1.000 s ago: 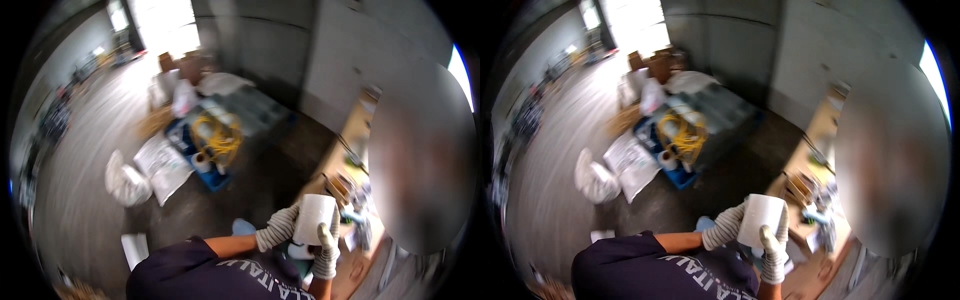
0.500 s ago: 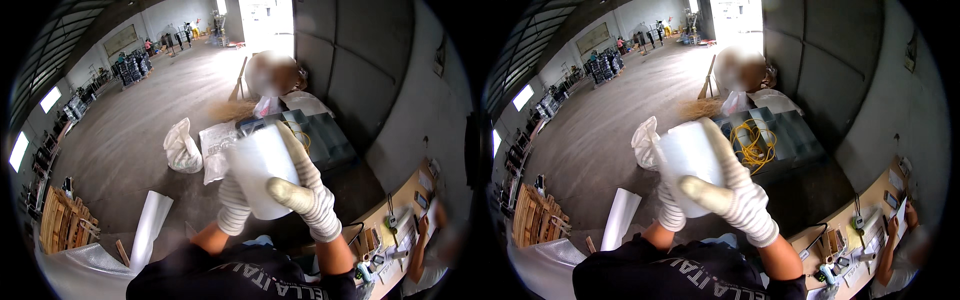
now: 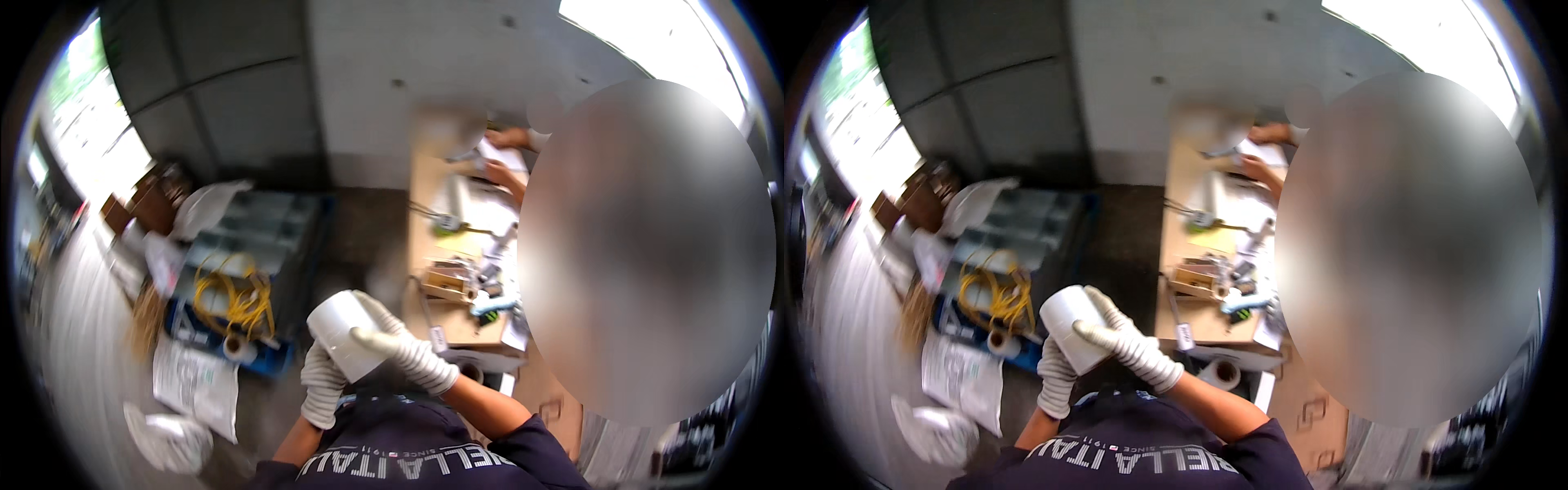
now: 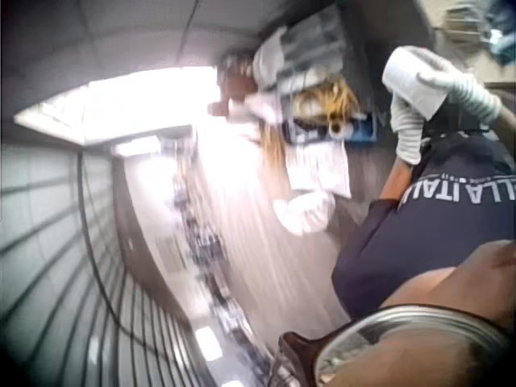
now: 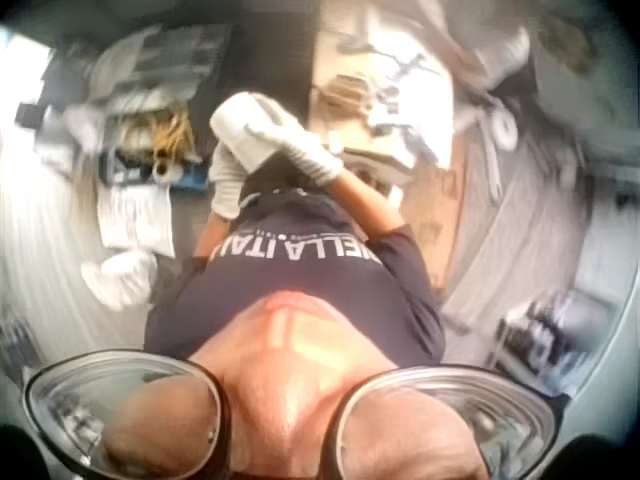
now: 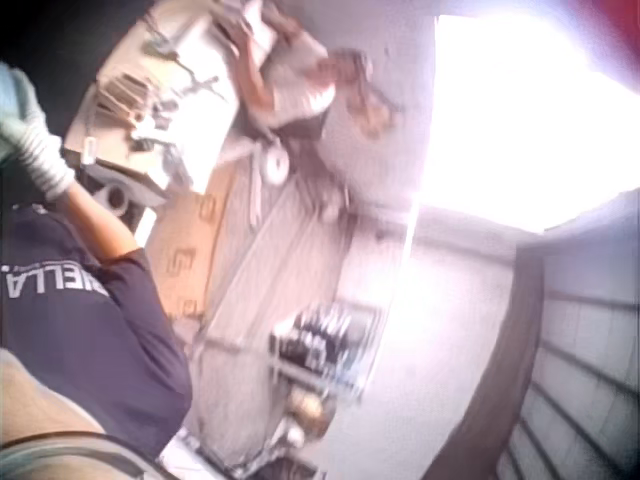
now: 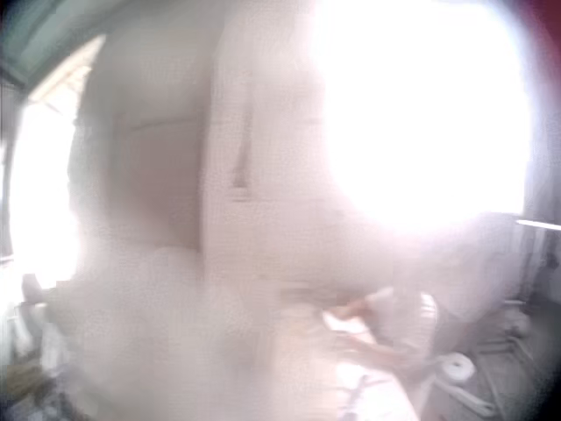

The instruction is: The person, wearing gloves, wraps a cylindrical white object in plastic film, repeatedly pulling the film from a dispenser and smoothing it over the surface by hand.

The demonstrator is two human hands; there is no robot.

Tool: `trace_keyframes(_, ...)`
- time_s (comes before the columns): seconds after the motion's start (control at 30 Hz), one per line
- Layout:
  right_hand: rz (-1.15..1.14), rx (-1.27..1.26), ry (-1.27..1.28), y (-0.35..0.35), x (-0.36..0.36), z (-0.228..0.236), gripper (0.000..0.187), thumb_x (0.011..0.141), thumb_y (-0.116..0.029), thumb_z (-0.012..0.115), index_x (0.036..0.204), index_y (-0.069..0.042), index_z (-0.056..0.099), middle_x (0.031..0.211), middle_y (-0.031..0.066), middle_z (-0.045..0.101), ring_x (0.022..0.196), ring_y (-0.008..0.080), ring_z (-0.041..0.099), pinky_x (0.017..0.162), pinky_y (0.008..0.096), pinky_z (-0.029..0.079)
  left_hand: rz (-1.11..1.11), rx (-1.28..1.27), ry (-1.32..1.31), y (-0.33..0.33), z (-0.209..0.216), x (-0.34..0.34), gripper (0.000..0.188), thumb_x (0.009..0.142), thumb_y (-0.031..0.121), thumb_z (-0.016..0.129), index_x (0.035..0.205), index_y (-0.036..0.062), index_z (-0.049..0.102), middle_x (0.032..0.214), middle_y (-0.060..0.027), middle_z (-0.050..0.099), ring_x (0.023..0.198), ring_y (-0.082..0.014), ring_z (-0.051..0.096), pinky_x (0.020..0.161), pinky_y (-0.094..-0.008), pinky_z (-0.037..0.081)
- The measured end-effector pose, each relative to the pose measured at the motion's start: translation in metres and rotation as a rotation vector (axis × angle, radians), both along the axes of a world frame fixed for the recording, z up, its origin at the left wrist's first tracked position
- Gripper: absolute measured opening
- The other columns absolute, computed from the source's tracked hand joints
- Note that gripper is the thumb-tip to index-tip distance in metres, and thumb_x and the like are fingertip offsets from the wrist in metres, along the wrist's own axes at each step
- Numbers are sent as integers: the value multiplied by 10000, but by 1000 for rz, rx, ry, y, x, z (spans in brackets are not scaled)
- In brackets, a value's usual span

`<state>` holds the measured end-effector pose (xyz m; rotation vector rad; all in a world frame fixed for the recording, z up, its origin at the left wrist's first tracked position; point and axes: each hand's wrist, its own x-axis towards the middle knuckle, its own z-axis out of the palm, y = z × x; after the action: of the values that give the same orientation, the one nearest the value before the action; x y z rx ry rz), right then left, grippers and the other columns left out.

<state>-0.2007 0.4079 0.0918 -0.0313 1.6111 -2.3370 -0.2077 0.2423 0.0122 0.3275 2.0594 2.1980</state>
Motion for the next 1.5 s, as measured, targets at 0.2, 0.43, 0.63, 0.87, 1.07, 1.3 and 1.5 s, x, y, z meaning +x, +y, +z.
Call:
trace_keyframes(0.2, -411, -94, -100, 37, 45, -21, 803, 775, -393, 651, 1397, -66, 262, 1335, 102, 367, 1265, 213, 311, 1039, 311, 243, -407, -195, -156, 52, 3, -20, 300, 818, 104, 629, 1087, 6, 539, 978, -75, 627, 861, -139, 606, 764, -247, 495)
trace_keyframes(0.43, -793, -349, -100, 55, 97, -35, 748, 790, -279, 680, 1384, -46, 289, 1316, 87, 409, 1220, 182, 373, 1008, 291, 296, -701, -435, 107, 103, -8, -16, 302, 812, 133, 657, 1073, 21, 554, 968, -55, 632, 857, -115, 591, 747, -249, 494)
trace_keyframes(0.63, -1012, -442, -45, 60, 128, -41, 695, 797, -272, 653, 1359, -48, 311, 1266, 105, 444, 1161, 194, 433, 969, 315, 359, -837, -712, 346, 135, -10, -10, 306, 831, 300, 573, 972, 32, 617, 815, -166, 641, 746, -267, 634, 668, -342, 479)
trace_keyframes(0.87, -1081, -450, 2, 64, 137, -47, 692, 788, -276, 673, 1349, -55, 333, 1235, 82, 466, 1110, 171, 466, 926, 299, 397, -821, -730, 473, 146, -13, 0, 300, 802, 302, 593, 946, 40, 616, 788, -196, 623, 735, -354, 610, 644, -397, 478)
trace_keyframes(1.07, -1096, -340, 11, 72, 144, -38, 660, 801, -296, 656, 1338, -58, 354, 1216, 80, 485, 1092, 158, 477, 912, 293, 407, -632, -663, 1080, 161, -43, 6, 159, 811, 131, 437, 680, 40, 436, 498, -72, 400, 387, -179, 435, 346, -322, 361)
trace_keyframes(1.3, -1166, -277, -18, 76, 146, -15, 714, 759, -235, 710, 1348, -69, 343, 1225, 76, 485, 1121, 168, 466, 932, 298, 399, -787, -689, 595, 173, 3, 8, 291, 776, 296, 631, 948, 64, 591, 808, -163, 608, 745, -354, 601, 662, -393, 481)
trace_keyframes(1.5, -1138, -315, -63, 74, 145, -15, 752, 749, -244, 717, 1367, -81, 320, 1235, 71, 478, 1128, 170, 461, 940, 300, 390, -780, -719, 508, 170, -6, 7, 338, 769, 307, 641, 1008, 75, 579, 845, -166, 633, 795, -350, 612, 687, -389, 483)
